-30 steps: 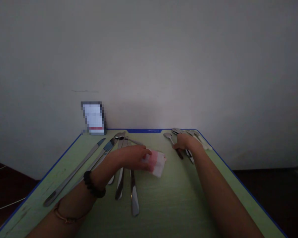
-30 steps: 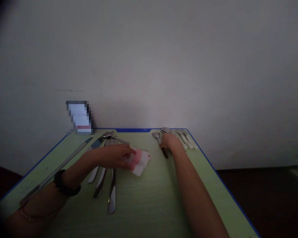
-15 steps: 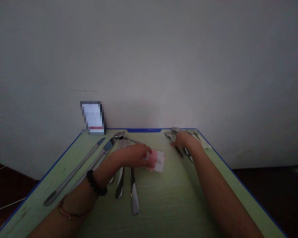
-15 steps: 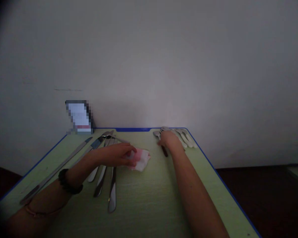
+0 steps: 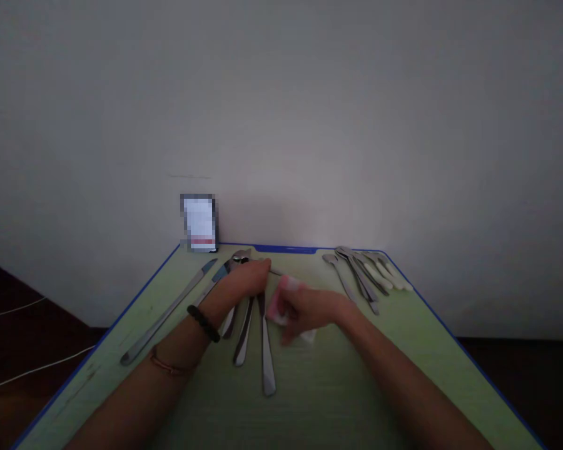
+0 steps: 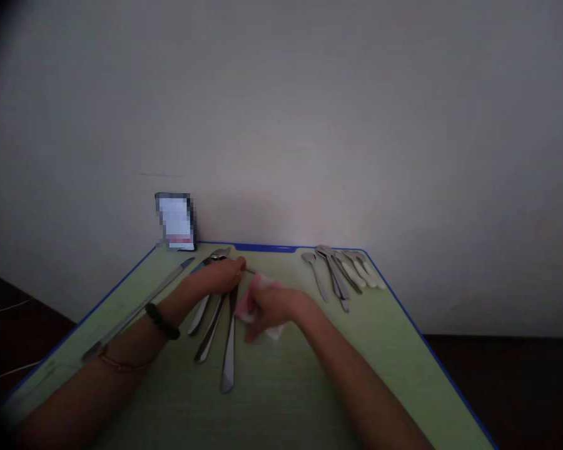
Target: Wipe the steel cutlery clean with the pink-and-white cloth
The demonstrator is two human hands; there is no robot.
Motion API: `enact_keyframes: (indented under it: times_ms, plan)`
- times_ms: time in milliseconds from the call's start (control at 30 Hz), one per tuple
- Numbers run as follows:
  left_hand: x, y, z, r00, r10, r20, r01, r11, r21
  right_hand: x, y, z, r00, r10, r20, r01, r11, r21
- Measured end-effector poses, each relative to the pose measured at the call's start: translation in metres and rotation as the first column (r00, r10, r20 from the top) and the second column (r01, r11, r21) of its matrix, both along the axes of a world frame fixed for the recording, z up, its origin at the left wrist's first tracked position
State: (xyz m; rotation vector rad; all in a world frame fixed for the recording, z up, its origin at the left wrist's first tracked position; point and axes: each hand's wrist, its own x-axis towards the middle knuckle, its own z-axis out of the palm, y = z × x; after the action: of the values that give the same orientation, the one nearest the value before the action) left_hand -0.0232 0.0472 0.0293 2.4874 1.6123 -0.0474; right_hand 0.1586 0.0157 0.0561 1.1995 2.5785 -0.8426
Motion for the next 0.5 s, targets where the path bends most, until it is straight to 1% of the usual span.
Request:
enact_keyframes:
  times_ms: [33, 100, 167, 233, 267, 300, 333, 400, 433, 467, 500]
  plan:
    - [0.003, -0.001, 0.0, 1.0, 0.018, -0.02, -0.018, 1.0, 0.004, -0.001, -0.002, -0.009, 0.998, 0.002, -0.055, 0.002, 0.998, 0.065]
    - [0.01, -0.003, 0.001, 0.998, 0.045, -0.049, -0.043, 0.999, 0.026, 0.002, -0.007, -0.025, 0.986, -0.001, -0.168, 0.025, 0.99, 0.139]
    - [0.017, -0.005, 0.001, 0.995, 0.057, -0.076, -0.054, 0.998, 0.046, 0.009, -0.012, -0.037, 0.96, -0.011, -0.279, 0.062, 0.983, 0.174]
    - [0.022, -0.005, -0.002, 0.991, 0.063, -0.114, -0.056, 0.997, 0.057, 0.017, -0.016, -0.047, 0.897, -0.086, -0.433, 0.173, 0.971, 0.164]
    - [0.024, -0.005, -0.003, 0.989, 0.063, -0.135, -0.055, 0.996, 0.063, 0.021, -0.016, -0.052, 0.825, -0.171, -0.538, 0.273, 0.955, 0.114]
    - [0.026, -0.005, -0.005, 0.986, 0.062, -0.154, -0.051, 0.996, 0.07, 0.024, -0.015, -0.056, 0.722, -0.268, -0.638, 0.36, 0.933, 0.015]
    - [0.027, -0.005, -0.006, 0.984, 0.058, -0.171, -0.045, 0.996, 0.078, 0.027, -0.013, -0.06, 0.607, -0.346, -0.716, 0.404, 0.909, -0.097]
    - [0.029, -0.005, -0.008, 0.979, 0.047, -0.196, -0.03, 0.995, 0.09, 0.03, -0.007, -0.065, 0.368, -0.447, -0.815, 0.497, 0.836, -0.235]
    - [0.03, -0.006, -0.009, 0.977, 0.044, -0.207, -0.025, 0.995, 0.094, 0.032, -0.004, -0.066, 0.269, -0.469, -0.841, 0.516, 0.808, -0.285]
    - [0.031, -0.006, -0.01, 0.975, 0.042, -0.217, -0.022, 0.995, 0.095, 0.033, -0.002, -0.066, 0.204, -0.478, -0.854, 0.521, 0.792, -0.319]
    - [0.031, -0.006, -0.01, 0.973, 0.043, -0.227, -0.022, 0.995, 0.095, 0.033, 0.0, -0.066, 0.168, -0.482, -0.86, 0.516, 0.786, -0.34]
